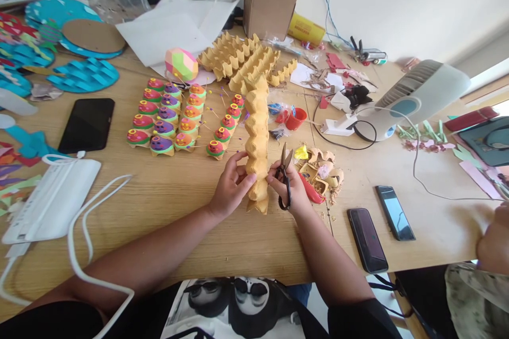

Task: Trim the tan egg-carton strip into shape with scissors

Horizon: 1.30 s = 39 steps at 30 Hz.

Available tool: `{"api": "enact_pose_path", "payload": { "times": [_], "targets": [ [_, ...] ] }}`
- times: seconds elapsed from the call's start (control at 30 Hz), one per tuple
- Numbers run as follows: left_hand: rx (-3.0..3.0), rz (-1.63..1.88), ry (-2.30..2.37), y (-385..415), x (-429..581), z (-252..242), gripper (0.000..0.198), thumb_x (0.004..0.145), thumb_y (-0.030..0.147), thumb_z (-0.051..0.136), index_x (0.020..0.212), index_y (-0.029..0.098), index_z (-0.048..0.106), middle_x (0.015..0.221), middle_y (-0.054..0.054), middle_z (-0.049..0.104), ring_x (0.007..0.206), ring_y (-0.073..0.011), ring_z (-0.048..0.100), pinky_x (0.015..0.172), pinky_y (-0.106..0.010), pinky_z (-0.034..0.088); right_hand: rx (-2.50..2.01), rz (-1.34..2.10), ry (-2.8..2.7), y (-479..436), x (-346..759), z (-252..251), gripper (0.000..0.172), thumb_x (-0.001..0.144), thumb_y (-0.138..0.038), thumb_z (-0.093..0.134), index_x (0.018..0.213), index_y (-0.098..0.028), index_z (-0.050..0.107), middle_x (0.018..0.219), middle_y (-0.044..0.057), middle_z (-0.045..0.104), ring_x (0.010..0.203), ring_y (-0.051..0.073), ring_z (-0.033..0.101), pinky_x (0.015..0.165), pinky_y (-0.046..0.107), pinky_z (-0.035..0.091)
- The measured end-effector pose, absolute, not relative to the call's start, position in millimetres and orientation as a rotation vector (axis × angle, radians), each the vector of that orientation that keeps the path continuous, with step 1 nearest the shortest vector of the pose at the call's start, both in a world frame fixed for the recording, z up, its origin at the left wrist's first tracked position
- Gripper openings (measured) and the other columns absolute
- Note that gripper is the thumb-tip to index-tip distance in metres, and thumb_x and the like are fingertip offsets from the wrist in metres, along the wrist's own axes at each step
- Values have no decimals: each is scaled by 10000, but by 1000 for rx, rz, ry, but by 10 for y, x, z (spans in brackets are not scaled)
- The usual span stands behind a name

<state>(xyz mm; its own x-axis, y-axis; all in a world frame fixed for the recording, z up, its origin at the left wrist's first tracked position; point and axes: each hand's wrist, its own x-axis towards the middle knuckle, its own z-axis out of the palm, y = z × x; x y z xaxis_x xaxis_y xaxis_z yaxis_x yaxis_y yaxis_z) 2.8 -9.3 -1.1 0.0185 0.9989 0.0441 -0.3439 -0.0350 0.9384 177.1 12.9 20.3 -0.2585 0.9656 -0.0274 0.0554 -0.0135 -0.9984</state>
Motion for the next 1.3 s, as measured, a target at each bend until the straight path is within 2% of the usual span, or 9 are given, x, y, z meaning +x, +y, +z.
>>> {"api": "enact_pose_path", "payload": {
  "times": [0.13, 0.23, 0.4, 0.53, 0.77, 0.9, 1.07, 1.2, 1.3],
  "targets": [
    [991, 1399, 940, -93, 25, -13, 606, 869, 442, 753, 1344, 218, 451, 881, -18, 749, 761, -153, 709, 675, -248, 531, -1154, 1224, -1415, 157, 1797, 145, 282, 863, -386, 707, 1035, -248, 532, 801, -26, 584, 739, 145, 568, 718, 288, 484],
    [999, 1411, 934, -95, 21, -21, 593, 881, 431, 744, 1355, 230, 449, 892, -14, 754, 783, -157, 714, 681, -251, 537, -1219, 1112, -1419, 192, 1820, 94, 307, 844, -383, 730, 1049, -251, 542, 804, -28, 569, 727, 145, 556, 701, 288, 476],
    [1007, 1400, 906, -97, 21, -21, 567, 889, 410, 742, 1348, 239, 456, 919, -19, 758, 804, -161, 720, 714, -267, 552, -1150, 1256, -1503, 172, 1822, 151, 364, 823, -451, 769, 1033, -249, 551, 843, -6, 603, 748, 158, 581, 697, 298, 501],
    [1040, 1373, 907, -108, 24, -3, 576, 885, 404, 748, 1354, 229, 464, 959, -43, 762, 825, -167, 718, 728, -267, 544, -1069, 1358, -1557, 133, 1810, 220, 314, 828, -394, 765, 1007, -238, 560, 815, -21, 575, 714, 139, 558, 677, 278, 492],
    [1074, 1391, 941, -125, 33, 12, 592, 866, 390, 768, 1347, 217, 470, 823, -7, 729, 745, -156, 685, 647, -233, 490, -1099, 1152, -1625, 147, 1827, 137, 185, 826, -256, 659, 988, -229, 574, 876, 6, 610, 773, 154, 580, 709, 292, 491],
    [1048, 1402, 947, -117, 32, 13, 588, 869, 395, 765, 1341, 221, 463, 869, -23, 750, 716, -149, 678, 642, -237, 491, -1154, 1154, -1546, 147, 1815, 117, 266, 851, -371, 709, 1034, -246, 561, 828, -5, 595, 752, 164, 579, 713, 307, 504],
    [1055, 1357, 890, -127, 42, -2, 574, 860, 384, 775, 1308, 240, 448, 942, -34, 742, 758, -151, 686, 656, -241, 501, -1080, 1298, -1455, 118, 1775, 168, 403, 819, -487, 771, 1065, -260, 547, 881, 7, 600, 784, 169, 593, 762, 322, 534],
    [1091, 1307, 877, -115, 37, -31, 567, 831, 377, 805, 1264, 248, 462, 991, -30, 705, 795, -143, 671, 680, -236, 507, -1045, 1405, -1333, 90, 1742, 187, 400, 819, -500, 764, 1029, -261, 521, 912, 11, 580, 791, 165, 588, 707, 292, 519],
    [1072, 1306, 840, -74, 29, -69, 572, 790, 434, 838, 1212, 241, 504, 1026, -38, 669, 864, -161, 666, 710, -247, 521, -1001, 1483, -1235, 84, 1723, 181, 457, 775, -532, 791, 1000, -265, 497, 882, -1, 552, 749, 162, 575, 651, 279, 507]
  ]
}}
